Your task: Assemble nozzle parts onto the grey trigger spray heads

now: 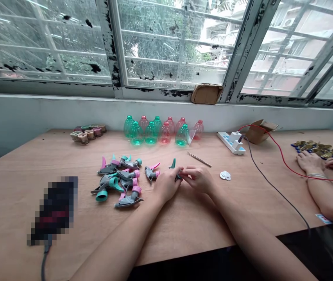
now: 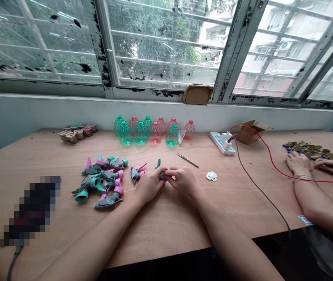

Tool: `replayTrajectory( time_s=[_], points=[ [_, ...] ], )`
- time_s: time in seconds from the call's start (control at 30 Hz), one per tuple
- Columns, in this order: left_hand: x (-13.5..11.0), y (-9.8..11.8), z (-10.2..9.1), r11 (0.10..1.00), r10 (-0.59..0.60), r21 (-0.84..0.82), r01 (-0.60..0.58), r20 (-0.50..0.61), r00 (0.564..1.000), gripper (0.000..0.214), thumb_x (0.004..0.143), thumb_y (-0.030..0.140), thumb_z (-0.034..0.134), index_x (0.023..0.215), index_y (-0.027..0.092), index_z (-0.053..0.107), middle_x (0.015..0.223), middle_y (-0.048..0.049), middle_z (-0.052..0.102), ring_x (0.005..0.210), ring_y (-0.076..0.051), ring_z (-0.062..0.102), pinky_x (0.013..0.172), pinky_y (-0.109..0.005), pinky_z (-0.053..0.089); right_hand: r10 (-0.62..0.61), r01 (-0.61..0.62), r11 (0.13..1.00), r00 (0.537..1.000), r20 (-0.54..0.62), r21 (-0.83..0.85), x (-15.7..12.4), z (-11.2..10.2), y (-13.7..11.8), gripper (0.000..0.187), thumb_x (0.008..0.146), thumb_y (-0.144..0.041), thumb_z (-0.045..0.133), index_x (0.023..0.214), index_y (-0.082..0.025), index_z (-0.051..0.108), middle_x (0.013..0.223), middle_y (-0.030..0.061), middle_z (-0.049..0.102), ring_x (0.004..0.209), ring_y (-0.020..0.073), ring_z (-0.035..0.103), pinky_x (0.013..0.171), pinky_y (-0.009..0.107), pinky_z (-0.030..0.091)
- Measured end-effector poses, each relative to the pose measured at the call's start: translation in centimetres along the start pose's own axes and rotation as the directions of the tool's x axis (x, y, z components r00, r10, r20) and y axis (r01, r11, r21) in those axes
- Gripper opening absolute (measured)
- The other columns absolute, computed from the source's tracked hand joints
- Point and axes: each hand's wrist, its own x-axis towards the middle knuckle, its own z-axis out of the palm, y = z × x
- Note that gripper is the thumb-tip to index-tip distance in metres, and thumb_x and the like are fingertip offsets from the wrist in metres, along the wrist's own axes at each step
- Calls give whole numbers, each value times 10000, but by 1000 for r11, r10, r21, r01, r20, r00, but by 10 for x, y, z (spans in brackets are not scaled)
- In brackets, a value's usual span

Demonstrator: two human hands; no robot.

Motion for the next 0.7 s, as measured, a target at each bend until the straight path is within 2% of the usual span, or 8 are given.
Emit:
replayTrajectory(
  time_s=[0.13,0.27,0.43,0.53,0.7],
  points=[
    [0,1,-1,1000,-22,6,22,3,1000,400,798,148,556,1182,263,542,1026,-31,692,914,-206,657,772,-278,493,-34,34,999,999,13,22,0,-3,-1,188,850,-208,568,930,-251,733,705,2,659,569,109,532,573,231,333],
    [0,1,-1,999,-32,7,32,16,999,395,810,158,554,1189,267,543,1016,-25,697,903,-202,663,779,-274,494,-23,22,1000,999,33,13,0,-4,-2,190,828,-182,571,901,-239,737,696,-4,666,547,102,519,575,228,343],
    [1,1,-1,1000,-9,1,9,15,1000,408,806,141,541,1200,246,539,1035,-44,696,923,-209,659,792,-284,498,44,-44,999,998,-36,11,1,3,-2,186,824,-193,570,888,-245,737,802,7,719,604,114,588,603,225,371],
    [1,-1,0,1000,4,-1,-4,3,1000,437,793,138,549,1217,241,529,1074,-59,687,966,-228,650,800,-301,501,62,-63,998,997,-48,-18,1,5,-2,187,816,-201,574,894,-247,738,787,4,722,593,114,591,601,227,367],
    [0,-2,3,994,-40,-100,36,-33,999,435,790,146,554,1212,250,530,1078,-40,690,959,-218,652,806,-300,503,74,-75,997,997,-34,-32,1,5,-2,200,815,-209,575,915,-255,742,725,-6,716,545,107,564,584,227,355]
  ],
)
